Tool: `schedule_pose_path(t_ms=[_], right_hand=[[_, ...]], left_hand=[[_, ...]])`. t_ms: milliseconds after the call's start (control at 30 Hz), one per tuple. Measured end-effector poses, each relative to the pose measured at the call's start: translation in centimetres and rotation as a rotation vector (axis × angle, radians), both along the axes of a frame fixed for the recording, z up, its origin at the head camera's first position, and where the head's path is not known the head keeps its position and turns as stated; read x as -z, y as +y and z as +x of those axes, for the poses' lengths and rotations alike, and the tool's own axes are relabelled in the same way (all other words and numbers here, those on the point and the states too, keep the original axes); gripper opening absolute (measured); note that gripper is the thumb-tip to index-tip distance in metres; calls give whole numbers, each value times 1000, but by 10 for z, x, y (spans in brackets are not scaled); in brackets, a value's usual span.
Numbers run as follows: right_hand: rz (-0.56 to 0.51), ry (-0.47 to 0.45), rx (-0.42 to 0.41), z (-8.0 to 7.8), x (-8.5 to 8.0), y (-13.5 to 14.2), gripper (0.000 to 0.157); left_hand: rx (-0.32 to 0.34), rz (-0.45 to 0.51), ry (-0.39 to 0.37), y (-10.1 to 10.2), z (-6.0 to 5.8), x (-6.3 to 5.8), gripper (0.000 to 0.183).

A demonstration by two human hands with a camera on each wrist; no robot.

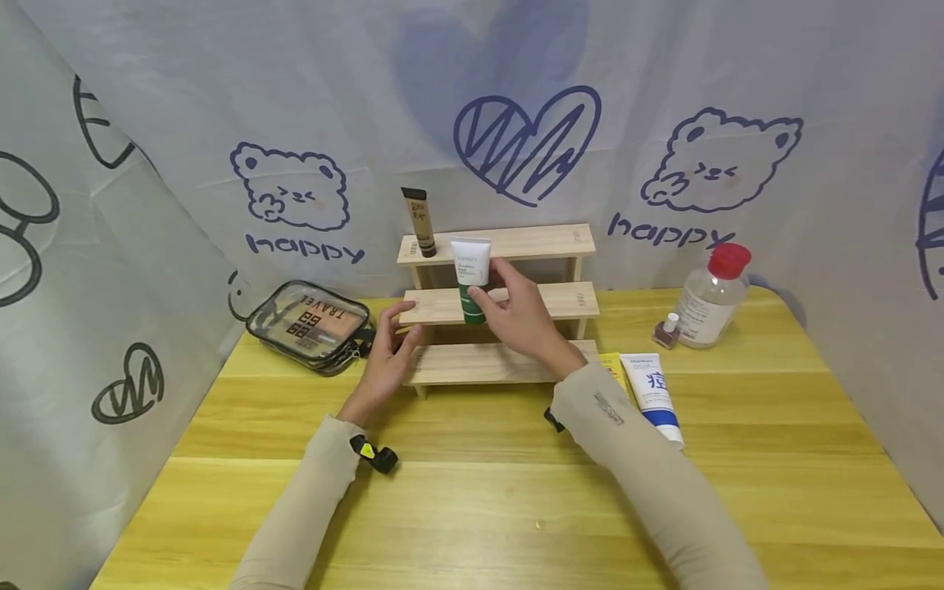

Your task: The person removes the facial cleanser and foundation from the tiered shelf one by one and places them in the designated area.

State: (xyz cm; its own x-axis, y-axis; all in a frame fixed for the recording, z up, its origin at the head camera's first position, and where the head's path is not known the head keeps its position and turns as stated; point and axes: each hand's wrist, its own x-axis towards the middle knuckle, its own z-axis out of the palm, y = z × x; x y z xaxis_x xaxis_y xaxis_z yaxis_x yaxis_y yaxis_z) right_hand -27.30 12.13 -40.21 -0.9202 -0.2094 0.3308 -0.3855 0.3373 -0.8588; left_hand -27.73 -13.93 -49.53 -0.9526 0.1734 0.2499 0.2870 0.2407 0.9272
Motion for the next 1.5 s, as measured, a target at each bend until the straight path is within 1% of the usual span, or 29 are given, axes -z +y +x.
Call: schedule_pose_path(t_ms=[267, 567, 800, 1000, 1200, 1333, 1500], right_hand=[[31, -27, 32, 12, 1, 15, 42], [22, -57, 73, 26, 6, 51, 43], [58, -72, 113, 36, 6, 74, 46], [88, -78, 135, 43, 6, 86, 46], [138, -91, 172, 55, 4, 98, 47], [161, -105, 189, 61, 7, 107, 51], [163, -110, 213, 66, 11, 122, 49]], left_hand=[[-3, -5, -7, -2, 0, -1, 47], [-2, 2, 8, -3, -1, -1, 46], [0, 12, 11, 0, -2, 0, 47], [-7, 6, 16, 0, -2, -1, 46], [-5, -7, -2, 0, 0, 0, 47], [-2, -5, -11, -1, 0, -1, 47], [3, 1, -12, -1, 0, -2, 47]])
